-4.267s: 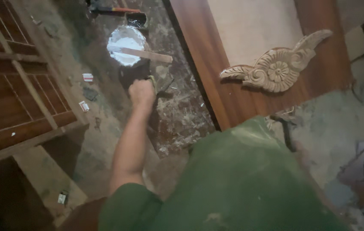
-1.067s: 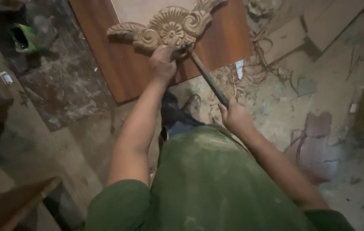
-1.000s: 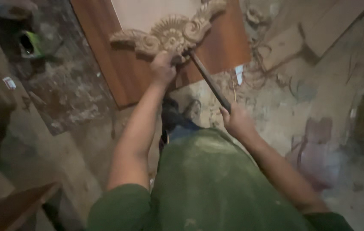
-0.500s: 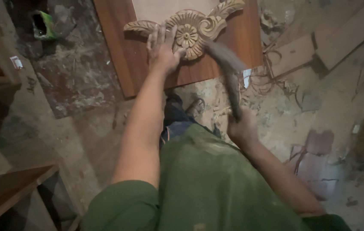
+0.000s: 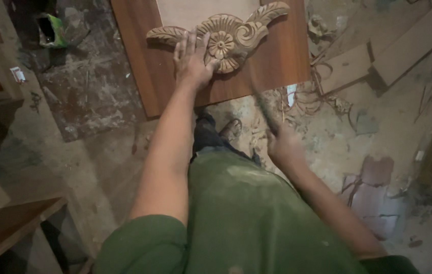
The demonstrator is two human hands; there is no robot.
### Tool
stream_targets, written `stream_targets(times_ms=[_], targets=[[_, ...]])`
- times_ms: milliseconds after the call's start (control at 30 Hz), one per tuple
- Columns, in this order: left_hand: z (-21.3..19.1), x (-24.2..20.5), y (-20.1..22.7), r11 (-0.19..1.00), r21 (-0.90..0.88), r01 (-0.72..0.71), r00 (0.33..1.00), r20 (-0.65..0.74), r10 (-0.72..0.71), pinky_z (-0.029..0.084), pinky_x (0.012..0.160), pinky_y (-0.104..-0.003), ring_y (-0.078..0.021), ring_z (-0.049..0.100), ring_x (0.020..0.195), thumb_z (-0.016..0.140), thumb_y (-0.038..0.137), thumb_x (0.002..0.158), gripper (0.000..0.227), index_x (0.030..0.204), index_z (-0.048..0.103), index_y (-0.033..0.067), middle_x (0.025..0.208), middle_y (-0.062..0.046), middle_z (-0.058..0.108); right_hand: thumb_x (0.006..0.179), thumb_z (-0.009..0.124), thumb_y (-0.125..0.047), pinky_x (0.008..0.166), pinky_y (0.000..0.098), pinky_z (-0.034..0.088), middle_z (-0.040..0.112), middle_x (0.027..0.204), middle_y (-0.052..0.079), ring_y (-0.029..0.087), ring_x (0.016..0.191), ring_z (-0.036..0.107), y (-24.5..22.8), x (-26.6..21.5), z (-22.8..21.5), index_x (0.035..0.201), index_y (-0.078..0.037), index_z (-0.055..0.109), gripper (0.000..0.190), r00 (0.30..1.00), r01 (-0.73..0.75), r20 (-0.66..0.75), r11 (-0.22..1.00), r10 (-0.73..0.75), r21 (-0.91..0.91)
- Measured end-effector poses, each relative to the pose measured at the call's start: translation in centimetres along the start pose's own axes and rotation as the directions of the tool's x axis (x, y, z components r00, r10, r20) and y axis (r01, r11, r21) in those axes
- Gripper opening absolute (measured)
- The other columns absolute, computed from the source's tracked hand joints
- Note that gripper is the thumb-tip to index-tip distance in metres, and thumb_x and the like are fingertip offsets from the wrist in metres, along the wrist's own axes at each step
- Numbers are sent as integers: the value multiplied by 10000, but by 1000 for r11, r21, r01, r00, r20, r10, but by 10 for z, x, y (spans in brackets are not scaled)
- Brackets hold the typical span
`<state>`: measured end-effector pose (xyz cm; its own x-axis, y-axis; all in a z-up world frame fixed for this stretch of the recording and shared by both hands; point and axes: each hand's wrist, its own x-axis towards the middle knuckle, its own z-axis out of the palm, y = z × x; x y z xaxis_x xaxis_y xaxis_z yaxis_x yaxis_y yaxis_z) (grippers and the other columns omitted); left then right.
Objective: The person positions a carved wooden floral ornament onto a wooden door frame and secures it by hammering nails along its edges. The person repeatedly taps the ornament with a hammer to ensure it is firmly attached.
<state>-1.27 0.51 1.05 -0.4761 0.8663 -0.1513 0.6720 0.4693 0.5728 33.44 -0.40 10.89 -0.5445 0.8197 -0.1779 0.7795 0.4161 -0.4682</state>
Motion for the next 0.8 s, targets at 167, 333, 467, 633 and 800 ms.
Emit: stream_targets(times_ms=[167, 333, 467, 633, 800], targets=[[-17, 9, 7, 999, 23, 27, 998, 50, -28, 65, 1244, -503, -316, 105, 1556, 712, 488, 881, 809, 1579, 384, 245, 1683, -106, 184, 957, 639, -200, 678, 555, 473, 632, 860, 288, 512, 814, 613, -9, 11, -18, 1107, -15, 593, 243, 997, -68, 34, 989, 64, 132], [-5, 2, 3, 1000, -2, -1, 1000, 2, 1, 88, 1268, -509, -314, 134, 1578, 714, 485, 911, 774, 1578, 407, 242, 1707, -90, 222, 961, 506, -145, 723, 526, 466, 595, 846, 247, 437, 795, 599, 12, -15, -12, 961, -59, 517, 87, 925, 335, -251, 924, -286, 183], [-2, 2, 0, 1000, 11, 4, 1000, 25, -4, 83, 1268, -505, -315, 124, 1575, 722, 496, 902, 800, 1583, 390, 238, 1692, -109, 208, 1032, 621, -248, 708, 542, 460, 602, 839, 235, 452, 783, 594, 7, -1, 1, 1094, -29, 536, 243, 998, 40, 49, 992, -34, -119], [-12, 13, 4, 997, 76, 16, 998, 59, -21, 61, 1229, -514, -335, 94, 1549, 720, 474, 884, 805, 1575, 369, 257, 1677, -123, 177, 981, 672, -248, 630, 530, 446, 591, 761, 229, 462, 709, 586, 10, 8, -14, 1089, -36, 557, 265, 998, -13, 62, 1000, 14, -20], [-1, 2, 1, 1000, 12, 12, 1000, 28, -12, 82, 1265, -503, -317, 118, 1576, 727, 473, 903, 797, 1586, 375, 258, 1707, -93, 197, 960, 636, -220, 603, 479, 404, 510, 741, 208, 398, 641, 472, 28, -14, 6, 1024, -56, 528, 207, 893, 436, -392, 635, -220, 638]])
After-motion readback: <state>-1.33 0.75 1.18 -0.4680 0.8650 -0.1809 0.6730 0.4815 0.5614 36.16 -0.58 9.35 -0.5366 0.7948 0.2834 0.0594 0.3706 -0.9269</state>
